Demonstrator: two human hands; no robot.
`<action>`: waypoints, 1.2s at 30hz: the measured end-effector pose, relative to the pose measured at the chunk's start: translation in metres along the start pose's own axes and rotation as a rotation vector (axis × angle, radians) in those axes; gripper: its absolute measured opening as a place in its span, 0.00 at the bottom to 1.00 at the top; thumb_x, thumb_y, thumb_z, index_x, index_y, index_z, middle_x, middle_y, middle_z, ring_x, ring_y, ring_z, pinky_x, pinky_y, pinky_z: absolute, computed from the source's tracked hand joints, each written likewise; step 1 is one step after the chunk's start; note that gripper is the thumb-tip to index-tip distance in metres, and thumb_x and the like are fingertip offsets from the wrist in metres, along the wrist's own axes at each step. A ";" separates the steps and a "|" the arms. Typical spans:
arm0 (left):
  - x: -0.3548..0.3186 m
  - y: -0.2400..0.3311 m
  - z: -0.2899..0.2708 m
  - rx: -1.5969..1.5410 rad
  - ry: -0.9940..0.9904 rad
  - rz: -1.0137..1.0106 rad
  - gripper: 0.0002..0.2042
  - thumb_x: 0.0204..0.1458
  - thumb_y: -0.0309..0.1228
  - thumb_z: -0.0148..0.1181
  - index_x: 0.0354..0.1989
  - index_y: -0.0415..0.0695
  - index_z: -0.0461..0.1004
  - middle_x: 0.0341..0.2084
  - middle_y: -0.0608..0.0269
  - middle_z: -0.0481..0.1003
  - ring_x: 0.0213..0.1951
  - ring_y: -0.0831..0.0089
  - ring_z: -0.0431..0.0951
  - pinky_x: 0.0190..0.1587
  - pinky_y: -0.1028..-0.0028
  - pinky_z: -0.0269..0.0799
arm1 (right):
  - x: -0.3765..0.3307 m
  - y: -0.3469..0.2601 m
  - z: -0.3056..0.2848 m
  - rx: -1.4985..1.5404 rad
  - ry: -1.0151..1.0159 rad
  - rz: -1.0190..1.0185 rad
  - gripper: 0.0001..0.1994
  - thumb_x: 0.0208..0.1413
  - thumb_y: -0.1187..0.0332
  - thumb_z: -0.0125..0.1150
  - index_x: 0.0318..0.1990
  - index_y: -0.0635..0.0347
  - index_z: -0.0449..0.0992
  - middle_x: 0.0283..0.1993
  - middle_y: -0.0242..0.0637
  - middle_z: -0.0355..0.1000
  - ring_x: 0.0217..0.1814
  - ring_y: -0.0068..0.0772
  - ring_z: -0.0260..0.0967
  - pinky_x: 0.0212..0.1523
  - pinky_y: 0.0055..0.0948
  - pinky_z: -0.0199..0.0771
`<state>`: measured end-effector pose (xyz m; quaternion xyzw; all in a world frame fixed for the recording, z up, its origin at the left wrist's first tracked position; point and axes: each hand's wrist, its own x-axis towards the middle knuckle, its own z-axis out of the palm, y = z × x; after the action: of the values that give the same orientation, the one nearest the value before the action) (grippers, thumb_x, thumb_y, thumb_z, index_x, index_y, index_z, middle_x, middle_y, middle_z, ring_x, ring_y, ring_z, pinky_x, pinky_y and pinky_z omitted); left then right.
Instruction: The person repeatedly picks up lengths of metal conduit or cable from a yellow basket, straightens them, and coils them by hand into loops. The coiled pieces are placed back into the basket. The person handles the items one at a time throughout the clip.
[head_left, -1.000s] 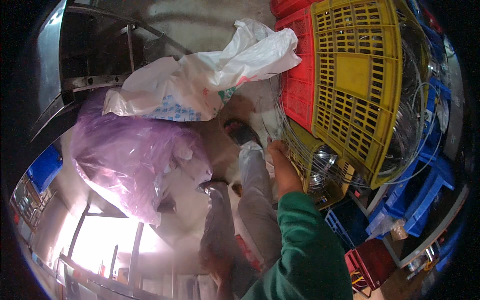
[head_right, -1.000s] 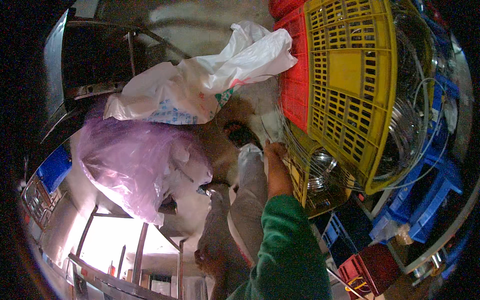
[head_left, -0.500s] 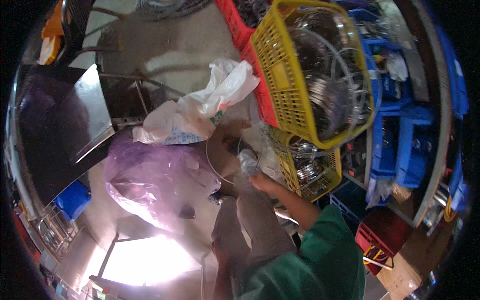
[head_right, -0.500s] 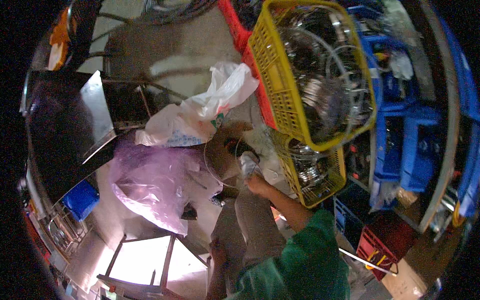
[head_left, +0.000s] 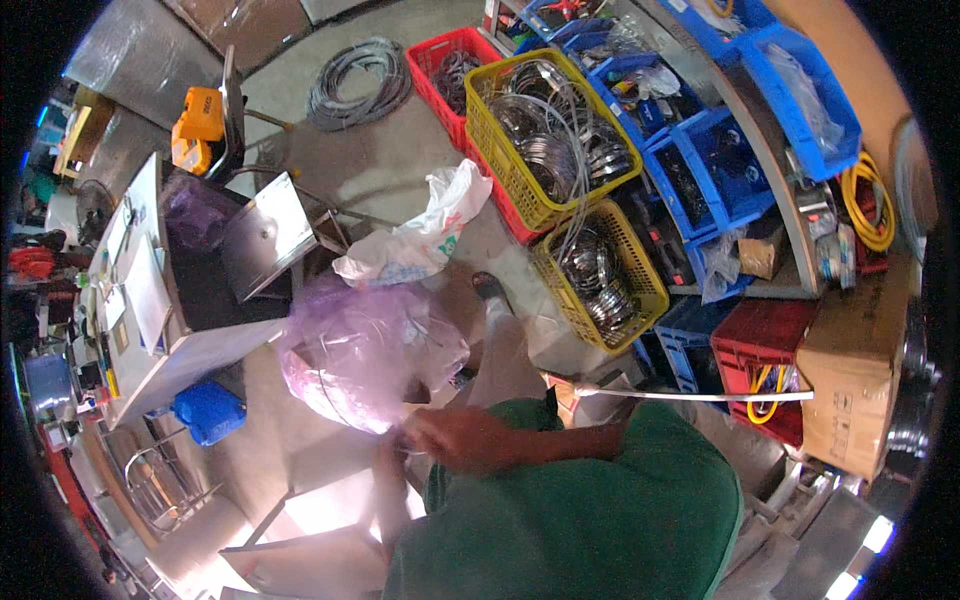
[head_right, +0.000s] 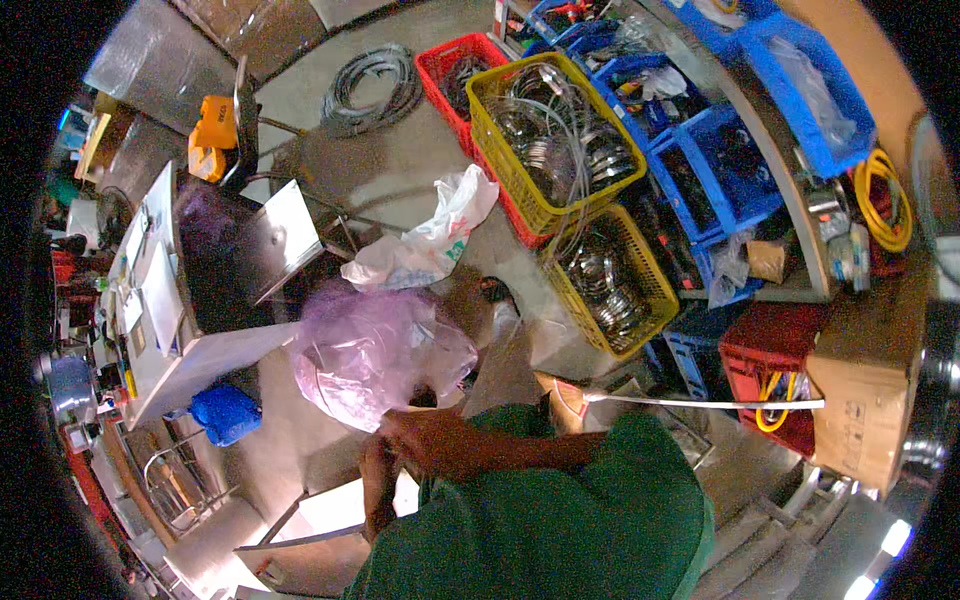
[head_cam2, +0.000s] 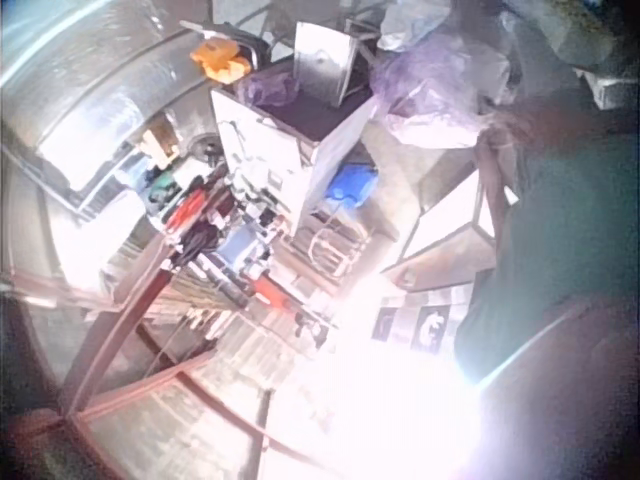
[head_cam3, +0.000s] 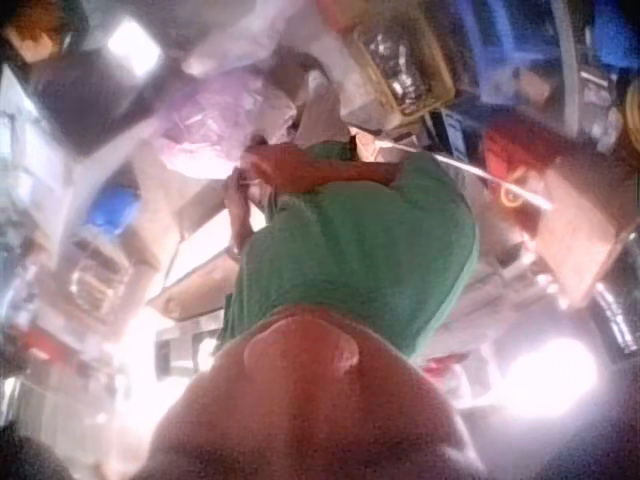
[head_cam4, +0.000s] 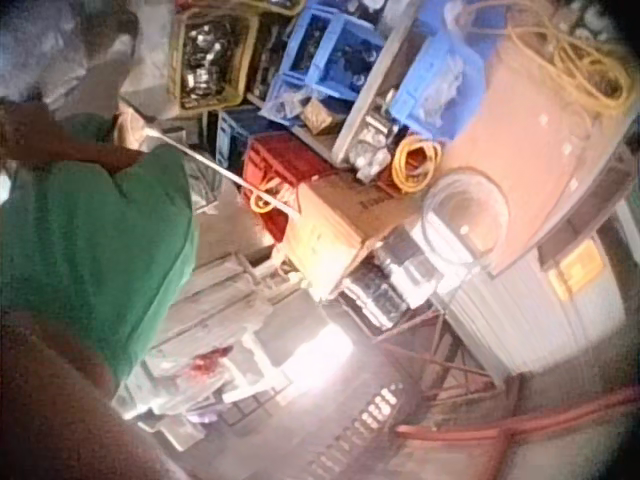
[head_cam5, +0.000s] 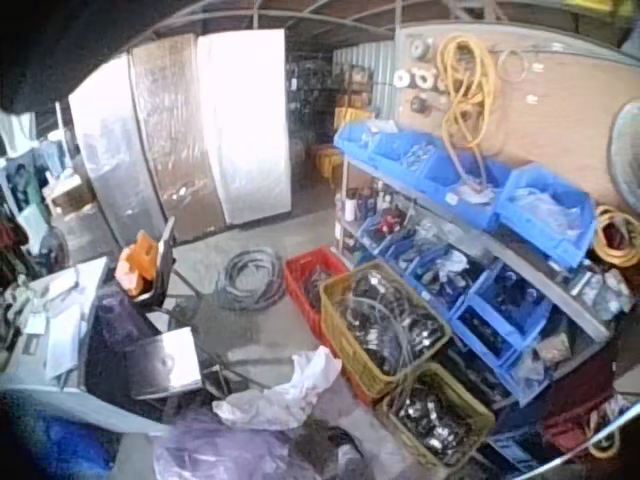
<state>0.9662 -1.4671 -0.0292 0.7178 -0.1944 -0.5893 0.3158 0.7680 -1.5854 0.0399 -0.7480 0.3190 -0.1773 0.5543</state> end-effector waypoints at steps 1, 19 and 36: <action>-0.024 0.000 -0.022 0.153 0.100 -0.089 0.15 0.66 0.39 0.44 0.51 0.43 0.70 0.41 0.57 0.78 0.44 0.59 0.77 0.48 0.55 0.74 | 0.003 -0.019 0.008 0.000 -0.006 -0.216 0.11 0.61 0.61 0.51 0.43 0.58 0.69 0.39 0.48 0.73 0.38 0.47 0.72 0.41 0.43 0.72; -0.206 -0.008 -0.187 -0.766 0.946 0.740 0.18 0.67 0.45 0.41 0.51 0.44 0.70 0.39 0.61 0.74 0.42 0.60 0.73 0.45 0.63 0.75 | 0.020 -0.196 0.146 -0.020 -0.784 -0.830 0.13 0.63 0.66 0.45 0.44 0.67 0.71 0.37 0.49 0.73 0.33 0.45 0.73 0.35 0.41 0.73; -0.251 0.070 -0.152 -0.978 0.345 1.505 0.18 0.65 0.42 0.46 0.48 0.37 0.66 0.21 0.67 0.58 0.18 0.82 0.53 0.15 0.81 0.47 | 0.001 -0.007 0.126 0.305 -0.764 -0.467 0.23 0.68 0.48 0.41 0.40 0.61 0.71 0.33 0.52 0.72 0.35 0.51 0.72 0.40 0.48 0.68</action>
<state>1.0619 -1.3206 0.2157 0.2658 -0.2897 -0.1288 0.9104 0.8485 -1.4951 0.0056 -0.7215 -0.1140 -0.0541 0.6808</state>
